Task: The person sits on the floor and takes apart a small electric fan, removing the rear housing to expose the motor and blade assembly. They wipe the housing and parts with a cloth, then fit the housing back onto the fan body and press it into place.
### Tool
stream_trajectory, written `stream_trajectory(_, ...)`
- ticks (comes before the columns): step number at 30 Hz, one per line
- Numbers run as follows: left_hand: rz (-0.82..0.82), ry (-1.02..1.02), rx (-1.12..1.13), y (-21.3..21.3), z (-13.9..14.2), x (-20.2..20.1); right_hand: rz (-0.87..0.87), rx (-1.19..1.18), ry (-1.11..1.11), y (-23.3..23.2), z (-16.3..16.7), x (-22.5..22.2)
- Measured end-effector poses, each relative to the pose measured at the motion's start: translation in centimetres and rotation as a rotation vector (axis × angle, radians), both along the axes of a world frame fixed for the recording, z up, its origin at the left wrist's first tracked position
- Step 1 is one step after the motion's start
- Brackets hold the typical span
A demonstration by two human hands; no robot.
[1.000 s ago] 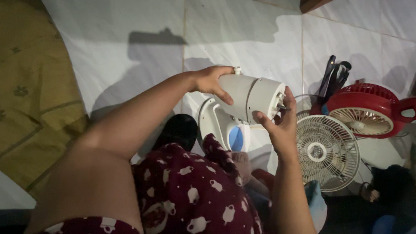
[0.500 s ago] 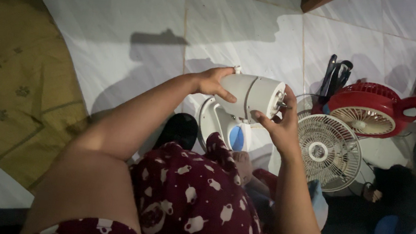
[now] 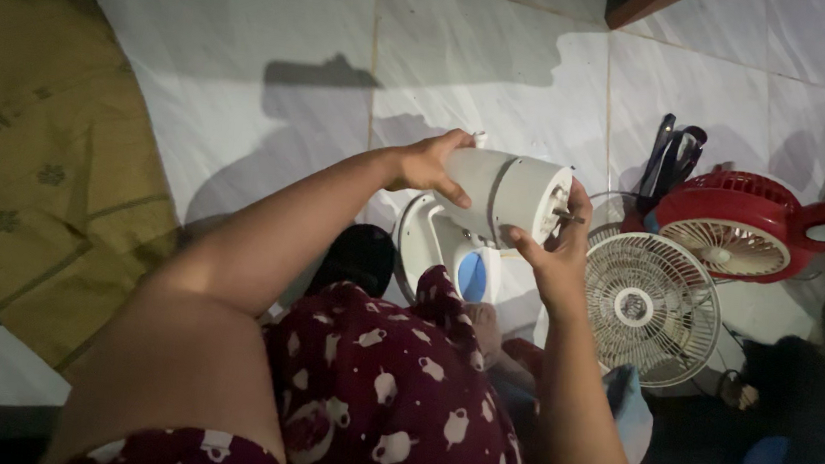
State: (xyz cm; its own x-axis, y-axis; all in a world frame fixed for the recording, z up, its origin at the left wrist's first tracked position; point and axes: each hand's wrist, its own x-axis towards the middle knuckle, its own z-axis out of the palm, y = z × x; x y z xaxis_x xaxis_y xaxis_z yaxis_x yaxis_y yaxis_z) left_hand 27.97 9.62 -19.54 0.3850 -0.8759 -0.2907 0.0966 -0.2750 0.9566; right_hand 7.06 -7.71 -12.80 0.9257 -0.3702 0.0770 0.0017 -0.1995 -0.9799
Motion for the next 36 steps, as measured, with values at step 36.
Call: stream_trajectory(36,0.078,-0.043,0.043,-0.9,1.2,-0.5,0.115,0.068,0.030,-1.6,1.0,0.9)
